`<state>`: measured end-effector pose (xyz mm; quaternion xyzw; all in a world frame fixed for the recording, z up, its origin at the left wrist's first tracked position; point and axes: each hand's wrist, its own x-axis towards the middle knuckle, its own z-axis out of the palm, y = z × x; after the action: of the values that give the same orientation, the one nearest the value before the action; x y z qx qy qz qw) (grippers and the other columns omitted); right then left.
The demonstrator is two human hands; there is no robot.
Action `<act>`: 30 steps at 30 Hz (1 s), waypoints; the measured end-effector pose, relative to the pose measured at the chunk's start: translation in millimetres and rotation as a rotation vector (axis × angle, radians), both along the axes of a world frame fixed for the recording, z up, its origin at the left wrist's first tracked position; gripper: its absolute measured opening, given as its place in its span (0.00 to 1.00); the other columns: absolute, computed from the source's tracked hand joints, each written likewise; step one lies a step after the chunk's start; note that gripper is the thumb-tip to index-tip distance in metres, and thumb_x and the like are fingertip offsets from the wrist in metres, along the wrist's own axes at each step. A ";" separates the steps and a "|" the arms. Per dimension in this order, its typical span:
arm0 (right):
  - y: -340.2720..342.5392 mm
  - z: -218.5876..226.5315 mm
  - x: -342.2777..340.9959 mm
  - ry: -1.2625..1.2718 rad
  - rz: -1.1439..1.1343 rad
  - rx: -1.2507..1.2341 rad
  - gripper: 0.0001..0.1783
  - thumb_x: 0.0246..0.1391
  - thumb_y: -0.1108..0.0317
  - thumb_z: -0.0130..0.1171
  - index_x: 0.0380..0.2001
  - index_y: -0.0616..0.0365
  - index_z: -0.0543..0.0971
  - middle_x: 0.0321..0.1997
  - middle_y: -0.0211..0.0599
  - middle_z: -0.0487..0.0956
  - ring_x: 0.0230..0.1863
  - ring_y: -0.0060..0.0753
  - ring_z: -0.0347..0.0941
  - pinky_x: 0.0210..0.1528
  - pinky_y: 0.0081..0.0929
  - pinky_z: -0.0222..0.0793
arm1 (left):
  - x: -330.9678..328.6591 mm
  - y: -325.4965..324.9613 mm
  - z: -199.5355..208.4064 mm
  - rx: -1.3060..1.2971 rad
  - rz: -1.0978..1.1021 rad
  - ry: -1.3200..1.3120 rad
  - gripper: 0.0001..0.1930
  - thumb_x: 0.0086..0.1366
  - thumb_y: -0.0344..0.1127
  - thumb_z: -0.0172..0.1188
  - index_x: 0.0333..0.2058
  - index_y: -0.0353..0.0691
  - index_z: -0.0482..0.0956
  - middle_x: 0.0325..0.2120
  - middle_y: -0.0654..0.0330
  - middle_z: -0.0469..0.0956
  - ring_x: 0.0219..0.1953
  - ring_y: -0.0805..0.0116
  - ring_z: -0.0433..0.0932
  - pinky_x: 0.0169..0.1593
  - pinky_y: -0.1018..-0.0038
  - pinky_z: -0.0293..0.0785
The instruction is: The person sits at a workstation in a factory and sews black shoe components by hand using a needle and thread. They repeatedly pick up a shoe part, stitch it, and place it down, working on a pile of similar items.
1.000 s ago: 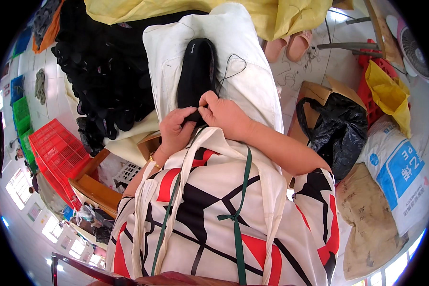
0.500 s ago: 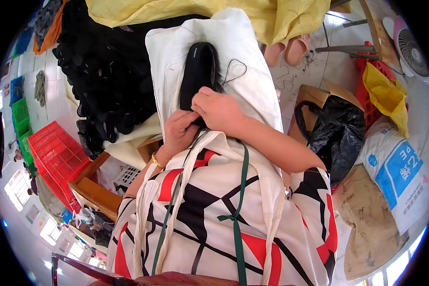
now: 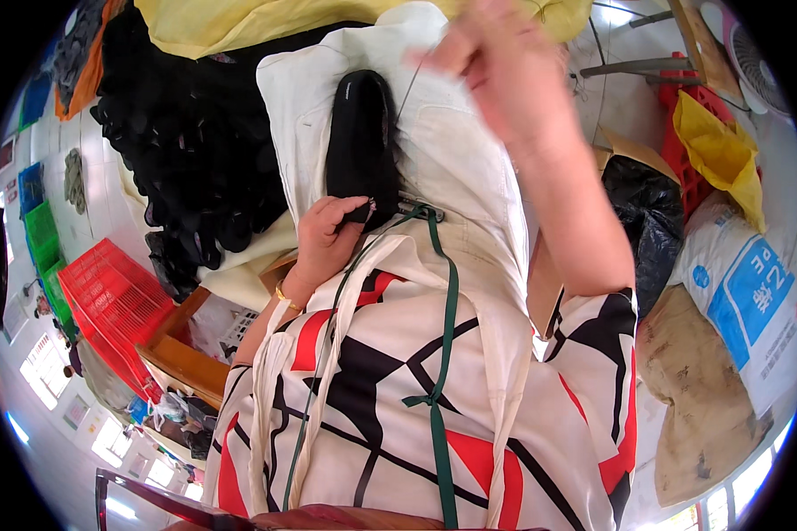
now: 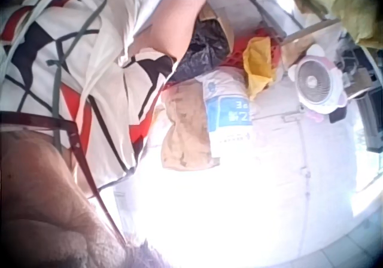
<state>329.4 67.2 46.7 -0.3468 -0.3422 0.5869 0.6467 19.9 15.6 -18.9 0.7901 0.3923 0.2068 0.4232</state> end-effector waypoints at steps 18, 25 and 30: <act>-65.0 -69.1 -72.6 -1.378 0.317 0.495 0.12 0.41 0.72 0.61 0.33 0.56 0.76 0.31 0.35 0.72 0.36 0.40 0.72 0.40 0.33 0.70 | 3.7 3.1 -2.0 -0.422 0.102 -0.101 0.09 0.60 0.24 0.64 0.40 0.39 0.83 0.29 0.60 0.80 0.31 0.70 0.77 0.35 0.76 0.71; -58.7 -74.1 -81.0 -1.523 0.248 0.585 0.06 0.39 0.67 0.59 0.23 0.53 0.73 0.25 0.32 0.69 0.31 0.34 0.70 0.35 0.31 0.67 | 3.2 0.7 2.7 -0.496 0.141 -0.054 0.08 0.63 0.25 0.63 0.42 0.34 0.82 0.33 0.62 0.82 0.35 0.77 0.77 0.42 0.80 0.73; -51.2 -71.9 -84.3 -1.604 0.114 0.552 0.07 0.37 0.68 0.60 0.20 0.52 0.72 0.21 0.32 0.68 0.27 0.36 0.70 0.30 0.34 0.66 | 10.3 5.1 6.8 -0.450 0.145 -0.028 0.07 0.64 0.27 0.63 0.40 0.34 0.83 0.31 0.63 0.83 0.32 0.79 0.77 0.38 0.80 0.74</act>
<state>245.1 16.0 -25.2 -0.4699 -0.8448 0.0908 0.2392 30.2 20.7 -12.1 0.6426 0.4784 0.1550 0.5781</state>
